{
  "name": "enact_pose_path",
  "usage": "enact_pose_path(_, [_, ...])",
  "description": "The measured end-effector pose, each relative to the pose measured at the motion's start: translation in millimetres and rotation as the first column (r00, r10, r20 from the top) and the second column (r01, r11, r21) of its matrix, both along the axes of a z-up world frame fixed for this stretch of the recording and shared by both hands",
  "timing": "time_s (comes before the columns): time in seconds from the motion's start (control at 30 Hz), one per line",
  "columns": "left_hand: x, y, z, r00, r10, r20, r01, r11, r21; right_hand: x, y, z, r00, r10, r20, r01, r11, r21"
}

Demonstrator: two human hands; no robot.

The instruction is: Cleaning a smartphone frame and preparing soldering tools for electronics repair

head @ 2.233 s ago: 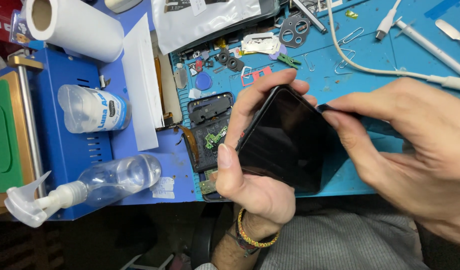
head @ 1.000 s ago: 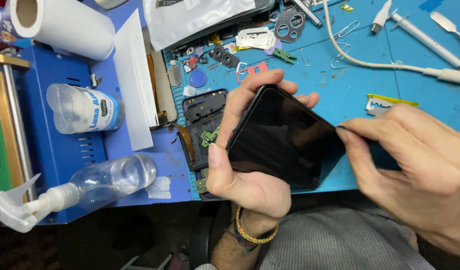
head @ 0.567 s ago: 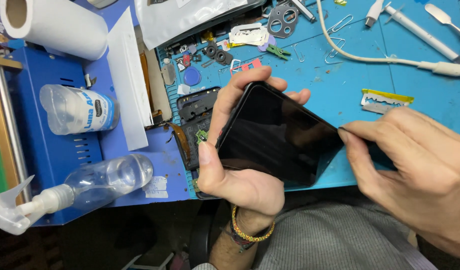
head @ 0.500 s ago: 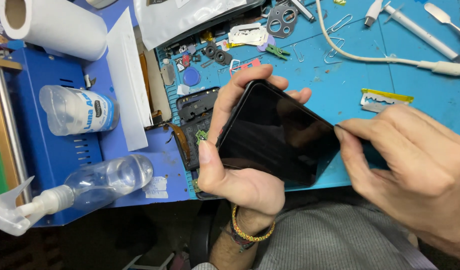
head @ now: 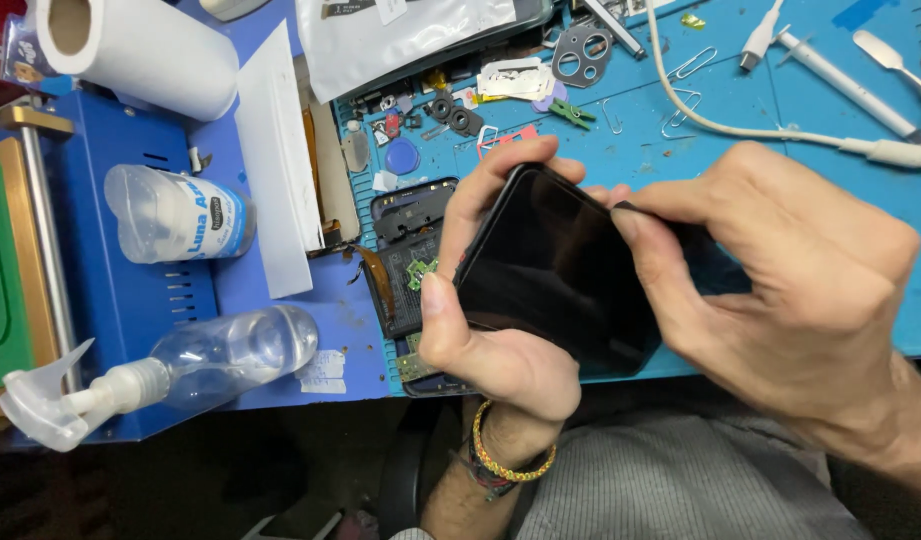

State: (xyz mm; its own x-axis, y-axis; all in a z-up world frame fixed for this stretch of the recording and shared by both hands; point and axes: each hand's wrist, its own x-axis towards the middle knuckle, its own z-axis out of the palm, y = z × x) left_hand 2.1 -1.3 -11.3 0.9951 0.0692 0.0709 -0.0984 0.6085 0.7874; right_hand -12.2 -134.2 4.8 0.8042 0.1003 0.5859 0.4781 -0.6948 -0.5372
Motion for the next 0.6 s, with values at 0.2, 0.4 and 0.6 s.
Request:
enact_pose_path(0.2, [5.8, 0.5, 16.8, 0.973, 0.004, -0.232, -0.069, 0.96, -0.272, -22.9, -21.5, 9.2, 0.933, -0.039, -0.358, 0.156, 0.941, 0.301])
enact_pose_path(0.4, [0.1, -2.5, 12.2, 0.898, -0.185, -0.4, 0.07, 0.956, -0.285, -53.1, -49.0, -0.2, 0.818, -0.277, -0.504, 0.428, 0.878, 0.213])
enact_pose_path(0.6, [-9.2, 11.8, -17.0, 0.991, 0.131, 0.032, -0.135, 0.973, 0.187, -58.7, -56.9, -12.7, 0.884, -0.221, -0.411, 0.338, 0.911, 0.238])
